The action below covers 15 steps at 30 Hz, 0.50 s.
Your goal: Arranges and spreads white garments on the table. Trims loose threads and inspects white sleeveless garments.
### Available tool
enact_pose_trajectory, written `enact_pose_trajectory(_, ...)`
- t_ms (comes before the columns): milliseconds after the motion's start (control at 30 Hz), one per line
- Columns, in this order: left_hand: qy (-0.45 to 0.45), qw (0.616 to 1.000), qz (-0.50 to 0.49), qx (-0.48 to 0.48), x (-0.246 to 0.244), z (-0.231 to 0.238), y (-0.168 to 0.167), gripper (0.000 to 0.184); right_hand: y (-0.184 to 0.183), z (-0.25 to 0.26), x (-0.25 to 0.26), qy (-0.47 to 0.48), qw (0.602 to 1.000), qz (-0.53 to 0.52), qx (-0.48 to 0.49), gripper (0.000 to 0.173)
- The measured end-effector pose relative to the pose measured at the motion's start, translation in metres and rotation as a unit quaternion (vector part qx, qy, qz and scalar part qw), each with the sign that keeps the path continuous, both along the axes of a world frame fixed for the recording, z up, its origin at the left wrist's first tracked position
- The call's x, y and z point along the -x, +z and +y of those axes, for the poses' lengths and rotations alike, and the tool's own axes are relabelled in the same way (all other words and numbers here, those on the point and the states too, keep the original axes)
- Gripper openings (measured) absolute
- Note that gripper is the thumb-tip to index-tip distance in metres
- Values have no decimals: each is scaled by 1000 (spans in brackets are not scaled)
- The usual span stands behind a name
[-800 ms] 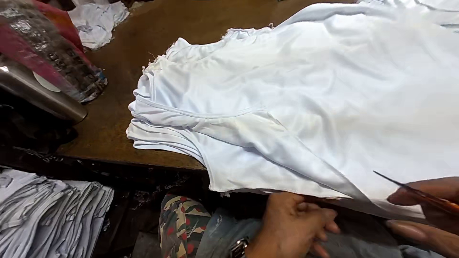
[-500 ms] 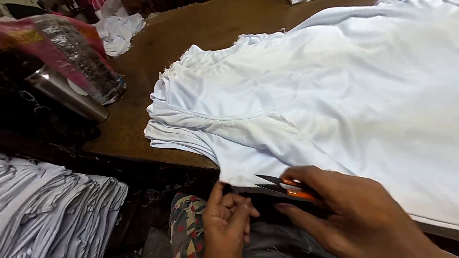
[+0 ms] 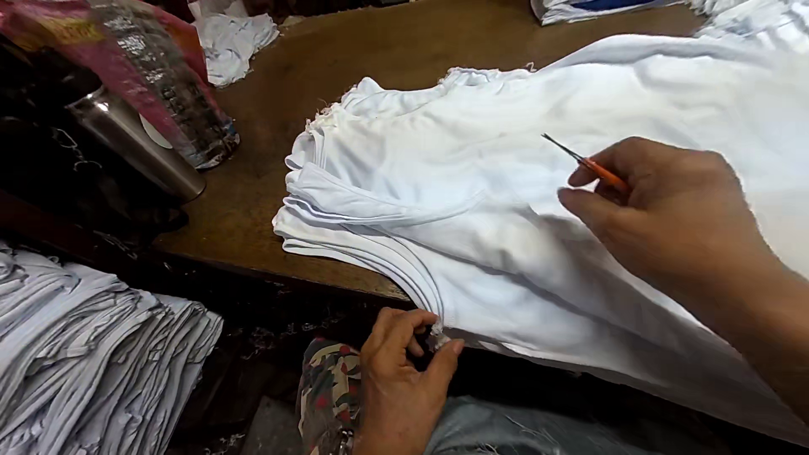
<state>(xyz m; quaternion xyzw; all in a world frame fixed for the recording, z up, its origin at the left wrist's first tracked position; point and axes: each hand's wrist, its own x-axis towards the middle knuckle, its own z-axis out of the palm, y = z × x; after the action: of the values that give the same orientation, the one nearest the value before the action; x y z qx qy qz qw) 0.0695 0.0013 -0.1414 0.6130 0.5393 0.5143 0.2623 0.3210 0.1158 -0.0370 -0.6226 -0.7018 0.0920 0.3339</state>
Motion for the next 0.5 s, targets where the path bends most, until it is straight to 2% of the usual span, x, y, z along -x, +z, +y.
enact_pose_trajectory(100,15,999,34,-13,-6,1,-5,25,-9,-43,7,85,996,9,-23,22)
enact_pose_trajectory(167,6,999,35,-28,-9,4,-5,13,-18,-80,13,186,974,101,75,29)
enact_pose_trajectory(233,-11,999,33,-33,-8,5,-3,6,-33,-110,17,251,922,218,197,37)
enact_pose_trajectory(300,-47,998,21,-20,-2,4,0,8,-51,-128,20,251,879,306,267,45)
enact_pose_trajectory(367,-91,996,-1,16,10,-1,5,11,-64,-140,23,218,853,357,312,47)
enact_pose_trajectory(500,-157,980,-76,93,33,-17,16,13,-73,-151,32,199,844,351,354,42)
